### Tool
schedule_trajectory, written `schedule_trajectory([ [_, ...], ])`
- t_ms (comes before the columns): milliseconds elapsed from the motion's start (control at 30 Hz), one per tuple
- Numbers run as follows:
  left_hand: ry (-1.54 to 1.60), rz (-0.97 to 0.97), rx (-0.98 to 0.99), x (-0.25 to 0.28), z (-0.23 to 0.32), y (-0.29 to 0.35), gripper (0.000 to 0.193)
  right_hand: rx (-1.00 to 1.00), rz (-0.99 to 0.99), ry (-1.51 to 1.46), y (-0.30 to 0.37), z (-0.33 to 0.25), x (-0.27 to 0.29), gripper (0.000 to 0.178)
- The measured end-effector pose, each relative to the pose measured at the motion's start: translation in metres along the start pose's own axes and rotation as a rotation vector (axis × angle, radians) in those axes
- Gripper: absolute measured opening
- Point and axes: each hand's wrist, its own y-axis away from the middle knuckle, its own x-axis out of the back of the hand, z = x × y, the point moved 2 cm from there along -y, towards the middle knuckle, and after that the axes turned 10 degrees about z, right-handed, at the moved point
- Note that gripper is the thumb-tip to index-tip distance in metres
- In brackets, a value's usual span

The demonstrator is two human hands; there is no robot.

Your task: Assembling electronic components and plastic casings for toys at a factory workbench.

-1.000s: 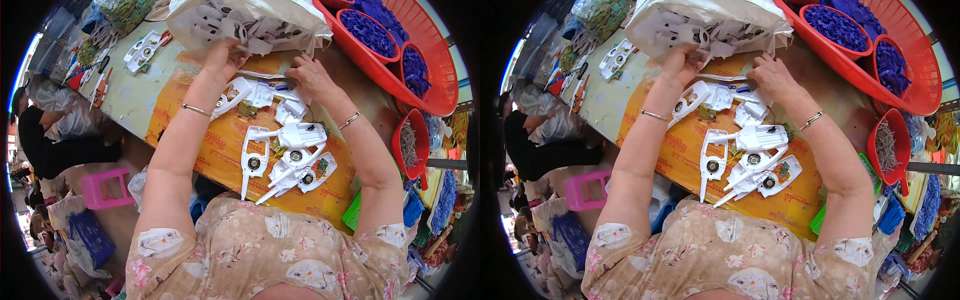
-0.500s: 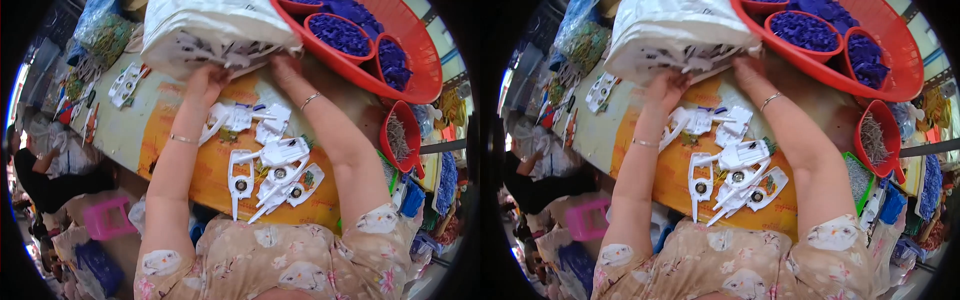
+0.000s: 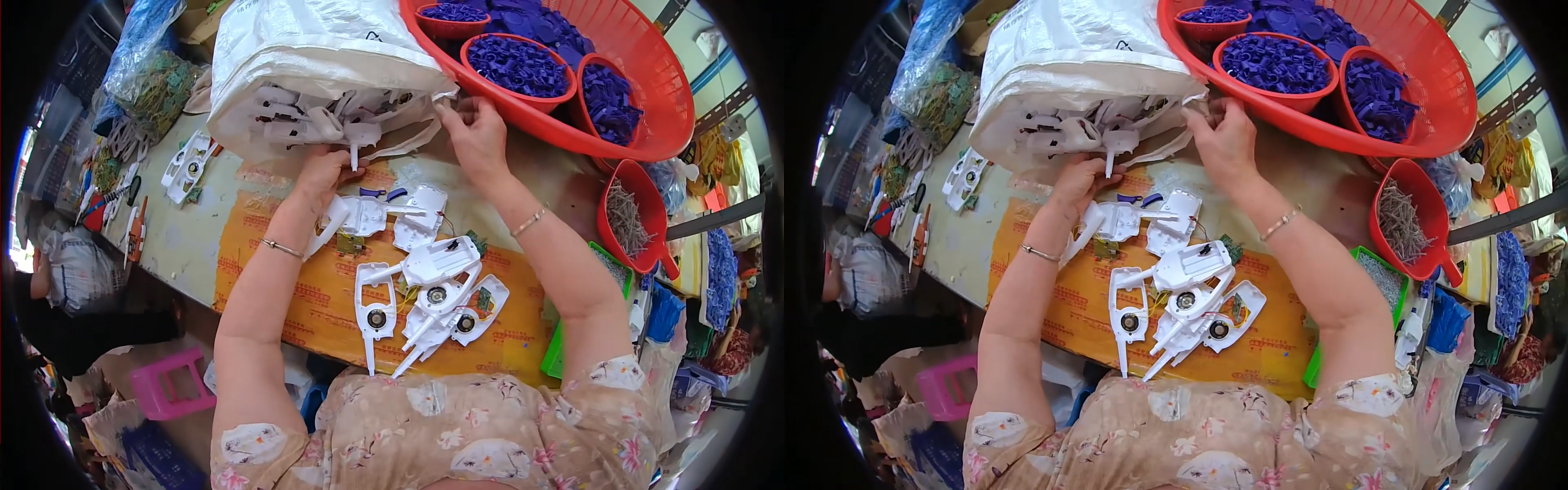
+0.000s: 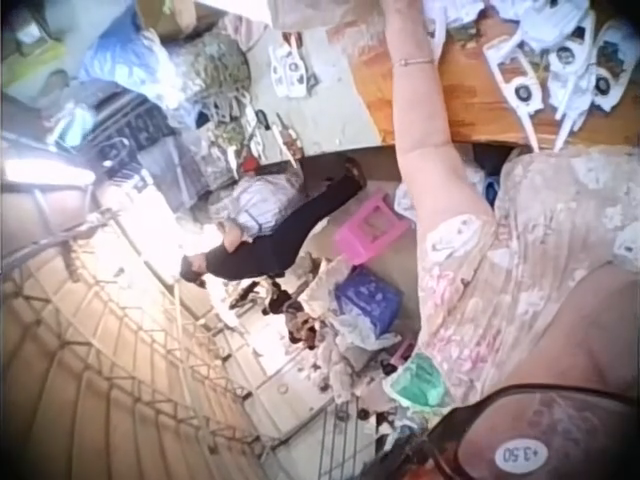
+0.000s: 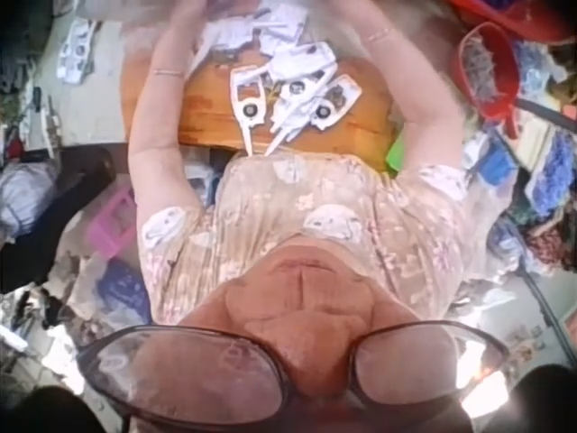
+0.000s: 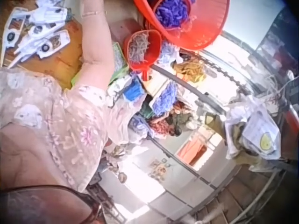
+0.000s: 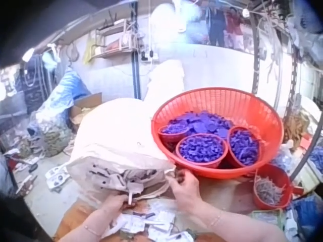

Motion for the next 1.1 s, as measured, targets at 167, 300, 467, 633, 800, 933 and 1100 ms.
schedule_trajectory([
  [167,-0.121,-0.035,-0.054,-0.005,-0.001,-0.008,0.027,-0.295,0.09,0.034,-0.035,0.041,-0.026,0.026],
  [300,-0.416,-0.043,-0.239,0.019,-0.004,-0.03,0.02,-0.439,-0.018,-0.434,-0.029,0.042,-0.024,0.005],
  [467,-0.723,0.034,-0.57,0.032,-0.003,-0.033,0.019,-0.8,-0.305,-0.878,-0.026,0.05,-0.002,0.013],
  [633,-0.787,0.041,-0.627,0.02,-0.001,-0.023,0.019,-0.811,-0.326,-0.96,-0.029,0.072,-0.008,0.017],
  [800,-0.815,0.022,-0.713,0.029,-0.007,-0.018,0.023,-0.771,-0.208,-0.872,-0.027,0.064,-0.024,0.024],
  [933,-0.975,0.053,-0.783,0.03,-0.006,-0.016,0.021,-0.48,0.125,-0.545,-0.031,0.068,-0.04,0.03],
  [1100,-1.275,-0.051,-1.066,0.041,-0.004,-0.011,0.02,-0.434,0.203,-0.444,-0.026,0.078,-0.043,0.032],
])
